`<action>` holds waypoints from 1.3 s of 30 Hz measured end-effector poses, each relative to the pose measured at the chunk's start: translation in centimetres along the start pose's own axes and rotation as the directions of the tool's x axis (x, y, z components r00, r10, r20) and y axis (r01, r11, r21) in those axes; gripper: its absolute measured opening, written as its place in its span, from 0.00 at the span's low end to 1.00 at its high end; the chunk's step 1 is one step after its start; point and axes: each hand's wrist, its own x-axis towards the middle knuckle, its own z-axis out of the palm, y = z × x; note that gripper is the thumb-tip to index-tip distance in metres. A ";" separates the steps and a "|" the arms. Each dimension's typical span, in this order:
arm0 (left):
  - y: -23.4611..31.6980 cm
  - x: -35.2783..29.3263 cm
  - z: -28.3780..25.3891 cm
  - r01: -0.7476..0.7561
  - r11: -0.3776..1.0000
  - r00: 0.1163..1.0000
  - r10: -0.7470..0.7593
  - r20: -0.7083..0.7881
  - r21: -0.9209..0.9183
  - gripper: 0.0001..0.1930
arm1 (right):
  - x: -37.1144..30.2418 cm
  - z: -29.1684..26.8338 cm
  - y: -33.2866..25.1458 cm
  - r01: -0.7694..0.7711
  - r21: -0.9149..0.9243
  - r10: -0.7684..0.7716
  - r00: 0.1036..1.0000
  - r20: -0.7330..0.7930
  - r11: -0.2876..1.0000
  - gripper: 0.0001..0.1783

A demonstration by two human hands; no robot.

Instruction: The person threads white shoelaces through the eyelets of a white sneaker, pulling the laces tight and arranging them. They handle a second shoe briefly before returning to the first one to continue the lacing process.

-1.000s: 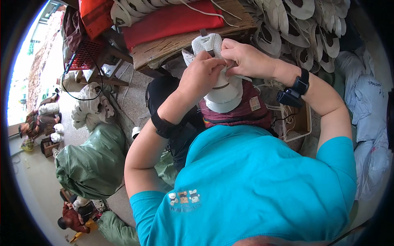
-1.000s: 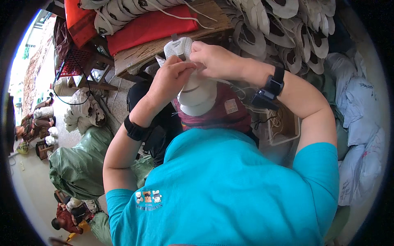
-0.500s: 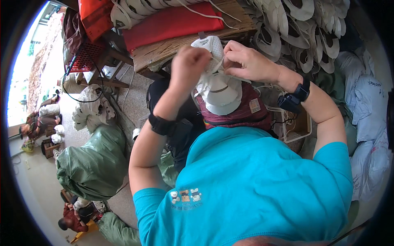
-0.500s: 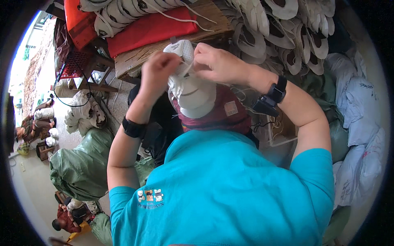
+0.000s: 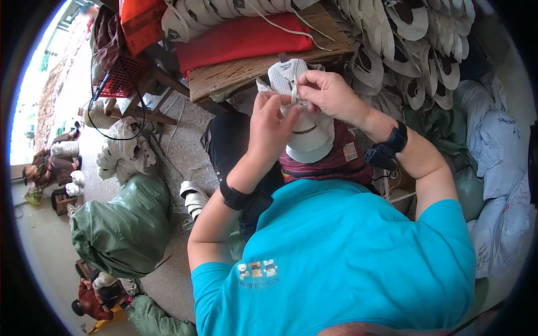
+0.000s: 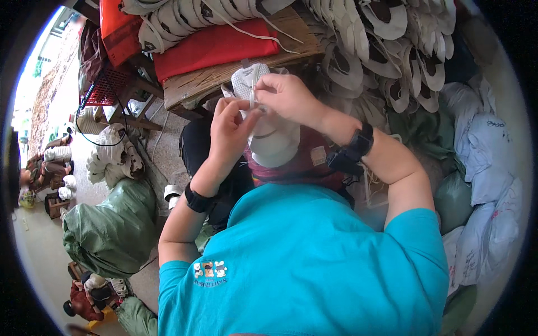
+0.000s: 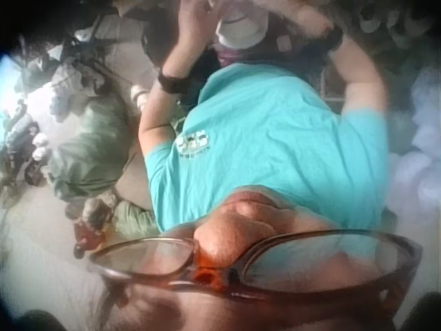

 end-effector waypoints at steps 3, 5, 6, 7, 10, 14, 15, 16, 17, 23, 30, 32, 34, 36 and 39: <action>-0.8 0.6 0.3 0.078 0.979 0.996 -0.086 -0.037 -0.187 0.08 | 0.0 0.7 -0.5 -0.007 0.091 0.007 1.000 -0.009 0.996 0.07; -0.8 0.5 0.3 0.211 0.880 0.974 -0.224 0.020 -0.426 0.07 | -0.3 1.1 -1.2 0.009 0.211 -0.002 0.999 -0.033 0.977 0.08; -0.7 0.5 0.3 0.274 0.801 0.957 -0.284 0.065 -0.532 0.07 | -0.5 1.3 -1.6 0.036 0.280 -0.021 0.998 -0.055 0.959 0.08; -0.5 0.5 0.2 0.261 0.802 0.959 -0.277 0.053 -0.537 0.07 | -0.4 1.4 -1.8 0.063 0.347 -0.038 0.996 -0.079 0.936 0.08; -0.1 0.7 0.3 0.230 0.788 0.965 -0.259 0.031 -0.571 0.08 | 0.1 1.8 -1.0 0.083 0.331 -0.056 0.994 -0.091 0.940 0.11; -0.1 1.0 0.3 0.233 0.748 0.962 -0.273 0.033 -0.622 0.08 | -0.2 2.9 -1.9 0.092 0.233 -0.070 0.992 -0.102 0.968 0.10; 0.2 0.9 0.1 0.243 0.739 0.959 -0.281 0.040 -0.628 0.08 | -0.2 2.7 -2.1 0.109 0.168 -0.094 0.991 -0.095 0.980 0.10; 0.3 0.7 0.0 0.242 0.738 0.959 -0.282 0.038 -0.631 0.08 | 0.0 2.6 -2.1 0.126 0.102 -0.118 0.989 -0.086 0.987 0.09; 0.5 0.5 0.0 0.240 0.735 0.959 -0.282 0.037 -0.634 0.09 | 0.1 2.6 -2.0 0.192 0.015 -0.189 0.977 -0.102 0.981 0.08; -0.5 1.3 -1.5 0.226 0.710 0.973 -0.193 0.124 -0.667 0.13 | 1.8 2.1 -5.8 0.542 -0.268 -0.588 0.798 -0.134 0.797 0.05; 0.2 1.5 -2.8 0.258 0.690 0.940 -0.018 0.341 -0.676 0.21 | 2.8 -1.2 -20.3 0.724 -0.026 -0.720 0.680 -0.138 0.689 0.06; 1.7 0.7 -2.4 0.277 0.722 0.888 0.059 0.456 -0.634 0.21 | 5.0 -3.6 -21.7 0.761 -0.039 -0.755 0.634 -0.167 0.648 0.06; 3.9 1.0 -3.3 0.348 0.747 0.767 0.121 0.630 -0.567 0.19 | 6.7 -6.5 -22.4 0.775 -0.082 -0.772 0.601 -0.207 0.626 0.07; 6.0 0.7 -5.2 0.349 0.765 0.681 0.190 0.707 -0.541 0.19 | 8.4 -7.5 -22.1 0.764 -0.069 -0.758 0.618 -0.207 0.642 0.07; 9.4 2.1 -8.4 0.277 0.753 0.705 0.262 0.659 -0.596 0.19 | 9.7 -8.2 -20.0 0.712 -0.080 -0.712 0.679 -0.178 0.698 0.08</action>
